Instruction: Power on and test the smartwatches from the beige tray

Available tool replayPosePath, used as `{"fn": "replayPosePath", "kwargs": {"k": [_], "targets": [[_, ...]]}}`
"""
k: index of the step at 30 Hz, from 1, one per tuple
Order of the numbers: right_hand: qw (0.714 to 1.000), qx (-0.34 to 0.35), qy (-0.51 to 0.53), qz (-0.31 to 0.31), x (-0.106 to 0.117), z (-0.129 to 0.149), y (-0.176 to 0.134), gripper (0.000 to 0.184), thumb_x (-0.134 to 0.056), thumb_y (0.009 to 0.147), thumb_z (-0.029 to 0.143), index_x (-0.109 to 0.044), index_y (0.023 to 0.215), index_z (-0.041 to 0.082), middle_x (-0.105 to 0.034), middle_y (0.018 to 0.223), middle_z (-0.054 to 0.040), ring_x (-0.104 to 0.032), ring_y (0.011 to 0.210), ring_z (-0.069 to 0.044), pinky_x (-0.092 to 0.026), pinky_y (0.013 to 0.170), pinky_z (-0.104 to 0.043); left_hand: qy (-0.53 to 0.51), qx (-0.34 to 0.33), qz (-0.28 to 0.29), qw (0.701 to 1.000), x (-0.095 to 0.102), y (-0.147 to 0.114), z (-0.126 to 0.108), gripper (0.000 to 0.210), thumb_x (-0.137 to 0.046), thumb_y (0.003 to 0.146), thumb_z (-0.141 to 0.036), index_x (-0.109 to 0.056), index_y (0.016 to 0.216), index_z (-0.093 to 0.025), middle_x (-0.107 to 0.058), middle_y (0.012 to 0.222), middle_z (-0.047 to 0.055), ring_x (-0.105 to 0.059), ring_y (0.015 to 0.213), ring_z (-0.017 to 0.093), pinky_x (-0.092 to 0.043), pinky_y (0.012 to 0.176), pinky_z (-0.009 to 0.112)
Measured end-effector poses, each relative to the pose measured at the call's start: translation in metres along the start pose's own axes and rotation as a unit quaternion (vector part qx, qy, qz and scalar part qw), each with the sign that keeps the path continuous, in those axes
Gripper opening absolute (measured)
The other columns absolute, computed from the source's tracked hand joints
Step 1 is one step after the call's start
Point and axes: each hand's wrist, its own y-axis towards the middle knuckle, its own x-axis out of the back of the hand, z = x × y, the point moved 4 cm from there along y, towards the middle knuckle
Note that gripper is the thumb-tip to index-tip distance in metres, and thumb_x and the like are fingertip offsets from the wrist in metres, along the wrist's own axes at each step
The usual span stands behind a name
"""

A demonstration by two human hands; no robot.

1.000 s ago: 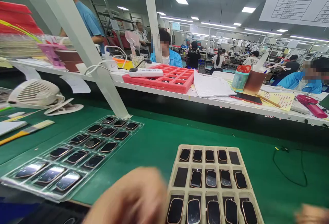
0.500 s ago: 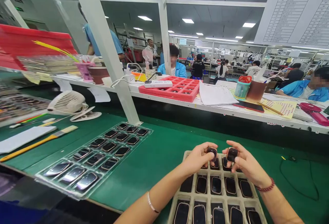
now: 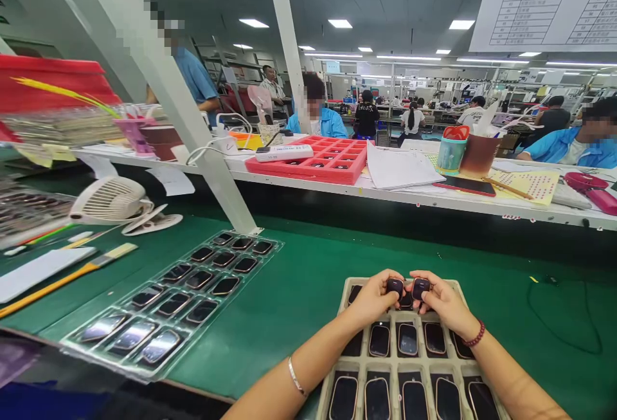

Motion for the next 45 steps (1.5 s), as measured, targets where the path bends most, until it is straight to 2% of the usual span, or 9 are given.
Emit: {"fn": "replayPosePath", "kwargs": {"k": [5, 11, 16, 19, 23, 27, 36, 45], "targets": [[1.000, 0.001, -0.020, 0.009, -0.0023, -0.0012, -0.0020, 0.037, -0.058, 0.080, 0.028, -0.049, 0.116, 0.022, -0.060, 0.101, -0.0072, -0.061, 0.068, -0.013, -0.049, 0.057, -0.026, -0.001, 0.002, 0.001, 1.000, 0.0022, 0.0019, 0.0073, 0.033, -0.053, 0.065, -0.005, -0.051, 0.097, -0.015, -0.062, 0.084, 0.003, -0.055, 0.060, 0.008, -0.043, 0.062, 0.024], [1.000, 0.001, -0.023, 0.010, -0.0042, -0.0007, -0.0030, 0.038, -0.059, 0.079, 0.026, -0.049, 0.116, 0.023, -0.058, 0.100, -0.0060, -0.060, 0.069, -0.013, -0.049, 0.057, -0.026, -0.004, -0.004, 0.016, 1.000, -0.0005, -0.0002, 0.0053, 0.035, -0.055, 0.065, -0.005, -0.052, 0.099, -0.014, -0.062, 0.087, 0.004, -0.056, 0.064, 0.010, -0.045, 0.063, 0.024], [1.000, -0.008, 0.020, -0.007, -0.0006, -0.0007, -0.0029, 0.052, -0.059, 0.079, 0.032, -0.042, 0.128, 0.029, -0.052, 0.117, -0.0076, -0.059, 0.081, -0.016, -0.052, 0.065, -0.031, -0.030, 0.006, 0.007, 1.000, 0.0025, -0.0017, 0.0000, 0.047, -0.058, 0.073, -0.020, -0.048, 0.119, -0.017, -0.059, 0.102, 0.009, -0.059, 0.075, 0.015, -0.045, 0.056, 0.023], [0.998, -0.030, 0.056, -0.010, 0.0024, -0.0019, -0.0035, 0.056, -0.060, 0.079, 0.035, -0.040, 0.131, 0.030, -0.052, 0.117, -0.0070, -0.058, 0.081, -0.015, -0.052, 0.069, -0.033, -0.042, 0.007, 0.019, 0.999, 0.0036, -0.0014, -0.0006, 0.052, -0.059, 0.076, -0.029, -0.046, 0.125, -0.017, -0.057, 0.100, 0.009, -0.058, 0.075, 0.016, -0.046, 0.057, 0.025], [0.997, -0.040, 0.062, -0.011, 0.0049, -0.0030, -0.0044, 0.053, -0.064, 0.076, 0.035, -0.047, 0.126, 0.027, -0.057, 0.101, -0.0049, -0.058, 0.069, -0.013, -0.051, 0.061, -0.028, -0.054, 0.009, 0.029, 0.998, 0.0031, -0.0018, 0.0008, 0.054, -0.065, 0.073, -0.033, -0.049, 0.122, -0.019, -0.055, 0.091, 0.005, -0.060, 0.070, 0.015, -0.043, 0.054, 0.023], [0.998, -0.034, 0.047, 0.013, 0.0033, -0.0038, -0.0042, 0.048, -0.068, 0.073, 0.035, -0.054, 0.118, 0.025, -0.058, 0.089, -0.0022, -0.053, 0.055, -0.008, -0.048, 0.053, -0.024, -0.052, 0.006, 0.026, 0.998, 0.0026, -0.0029, -0.0005, 0.052, -0.070, 0.068, -0.033, -0.053, 0.115, -0.018, -0.053, 0.086, 0.002, -0.057, 0.059, 0.009, -0.038, 0.048, 0.019], [0.999, -0.032, 0.026, 0.023, 0.0020, -0.0050, -0.0039, 0.047, -0.069, 0.072, 0.037, -0.055, 0.115, 0.024, -0.060, 0.085, -0.0017, -0.049, 0.053, -0.008, -0.047, 0.051, -0.022, -0.047, 0.007, 0.033, 0.998, 0.0038, -0.0026, 0.0019, 0.051, -0.071, 0.066, -0.035, -0.053, 0.111, -0.018, -0.054, 0.088, 0.002, -0.055, 0.054, 0.006, -0.036, 0.049, 0.019], [0.999, -0.022, 0.015, 0.024, 0.0009, -0.0023, -0.0050, 0.051, -0.067, 0.072, 0.039, -0.053, 0.119, 0.025, -0.059, 0.100, -0.0056, -0.050, 0.058, -0.010, -0.047, 0.052, -0.025, -0.037, 0.009, 0.031, 0.999, 0.0041, -0.0033, 0.0030, 0.050, -0.070, 0.067, -0.034, -0.053, 0.111, -0.019, -0.054, 0.089, 0.002, -0.055, 0.055, 0.006, -0.033, 0.048, 0.018]]}}
